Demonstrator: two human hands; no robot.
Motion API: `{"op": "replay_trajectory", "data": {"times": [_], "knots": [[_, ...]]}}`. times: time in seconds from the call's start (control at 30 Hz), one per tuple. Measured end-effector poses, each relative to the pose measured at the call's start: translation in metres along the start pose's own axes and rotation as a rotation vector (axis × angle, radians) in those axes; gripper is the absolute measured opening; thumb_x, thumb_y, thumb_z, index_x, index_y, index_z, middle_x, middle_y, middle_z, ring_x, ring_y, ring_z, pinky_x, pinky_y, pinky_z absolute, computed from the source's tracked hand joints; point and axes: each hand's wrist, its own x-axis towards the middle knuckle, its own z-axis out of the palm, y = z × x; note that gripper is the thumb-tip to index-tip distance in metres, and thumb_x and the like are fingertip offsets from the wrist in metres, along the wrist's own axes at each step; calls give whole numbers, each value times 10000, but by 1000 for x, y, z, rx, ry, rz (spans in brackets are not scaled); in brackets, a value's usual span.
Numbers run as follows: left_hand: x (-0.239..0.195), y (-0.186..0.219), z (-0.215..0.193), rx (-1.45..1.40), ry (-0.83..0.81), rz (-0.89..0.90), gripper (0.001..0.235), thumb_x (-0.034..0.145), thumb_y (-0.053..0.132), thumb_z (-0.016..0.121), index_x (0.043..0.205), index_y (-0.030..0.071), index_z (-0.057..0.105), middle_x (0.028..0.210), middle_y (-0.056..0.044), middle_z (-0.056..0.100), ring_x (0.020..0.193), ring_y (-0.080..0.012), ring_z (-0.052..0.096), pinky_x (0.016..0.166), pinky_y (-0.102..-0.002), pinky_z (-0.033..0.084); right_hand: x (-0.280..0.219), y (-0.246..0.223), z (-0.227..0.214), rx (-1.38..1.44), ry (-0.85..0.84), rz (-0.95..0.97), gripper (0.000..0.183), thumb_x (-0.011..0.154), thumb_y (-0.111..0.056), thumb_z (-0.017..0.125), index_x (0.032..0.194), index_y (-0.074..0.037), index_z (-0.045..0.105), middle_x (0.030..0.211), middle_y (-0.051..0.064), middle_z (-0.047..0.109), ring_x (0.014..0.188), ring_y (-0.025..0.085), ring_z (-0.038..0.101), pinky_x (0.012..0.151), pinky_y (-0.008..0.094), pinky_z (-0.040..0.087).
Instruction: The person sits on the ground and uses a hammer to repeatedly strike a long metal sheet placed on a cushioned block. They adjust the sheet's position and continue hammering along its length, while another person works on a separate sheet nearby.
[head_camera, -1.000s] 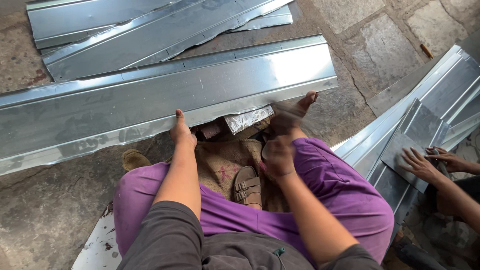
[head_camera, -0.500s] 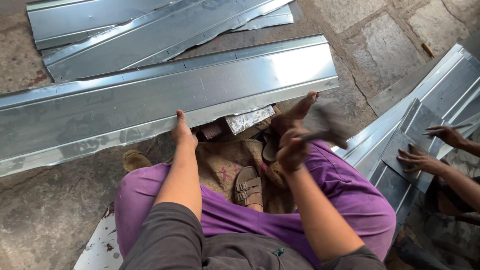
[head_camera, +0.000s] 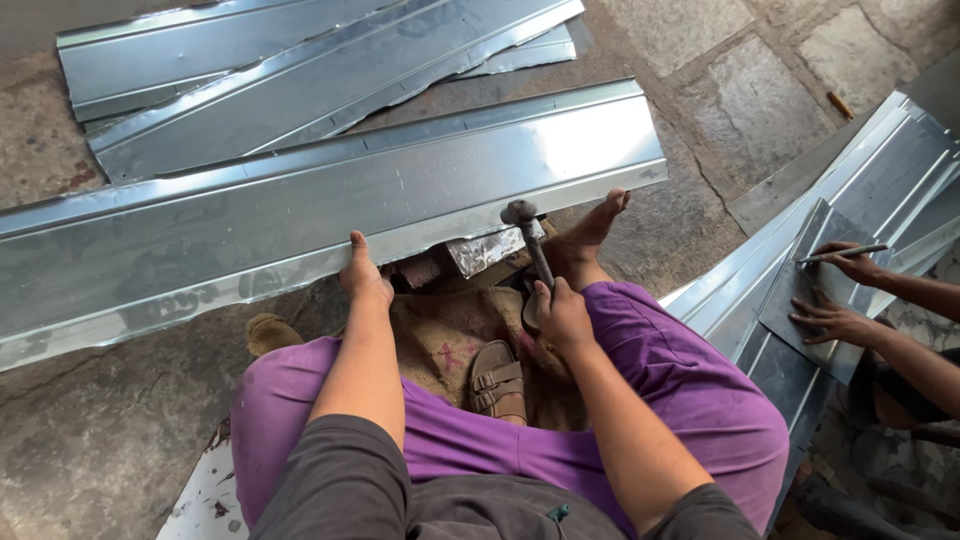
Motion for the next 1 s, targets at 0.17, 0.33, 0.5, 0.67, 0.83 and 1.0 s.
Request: {"op": "replay_trajectory", "data": {"times": [0.17,0.33,0.5,0.67,0.83,1.0], "knots": [[-1,-4,-10,89,57,12,934,753,526,872,1391,-73,546,1417,-119,593,1299,-272,515,1099,-492,386,-11,20,24,82,3,-1,369,1044,-376,529,992,-11,553,867,316,686,866,553,636,711,618,496],[-8,8,4,53,-11,9,925,748,533,846,1371,-90,565,1364,-144,636,1231,-303,587,1061,-507,495,14,34,36,-62,-37,59,402,1023,-399,557,979,1,562,895,348,674,879,568,633,770,612,514],[-25,6,0,-119,-89,-37,738,786,336,844,1367,-15,553,1350,-117,615,1214,-306,593,1032,-552,507,3,45,43,-73,-74,88,422,1024,-416,524,1013,5,557,934,341,686,914,561,646,799,606,524],[-34,20,4,-329,-229,-184,559,826,11,588,1368,-18,452,1286,-178,583,1171,-391,612,1003,-603,511,4,24,37,-146,-124,169,434,1035,-430,508,1032,1,560,946,336,684,915,559,644,818,604,516],[-26,38,-1,-406,-125,-180,531,688,-64,443,1219,-62,420,1227,-237,498,1142,-460,595,991,-670,552,-3,3,25,-166,-127,100,442,1039,-443,510,1020,-6,576,934,323,697,907,542,655,834,595,516],[7,85,-21,-251,-127,-158,539,665,-72,472,1203,-85,452,1199,-226,518,1138,-452,620,1024,-690,550,1,-3,17,-108,-86,60,440,1030,-442,519,1027,-7,583,913,326,684,883,543,655,786,597,524]]}}
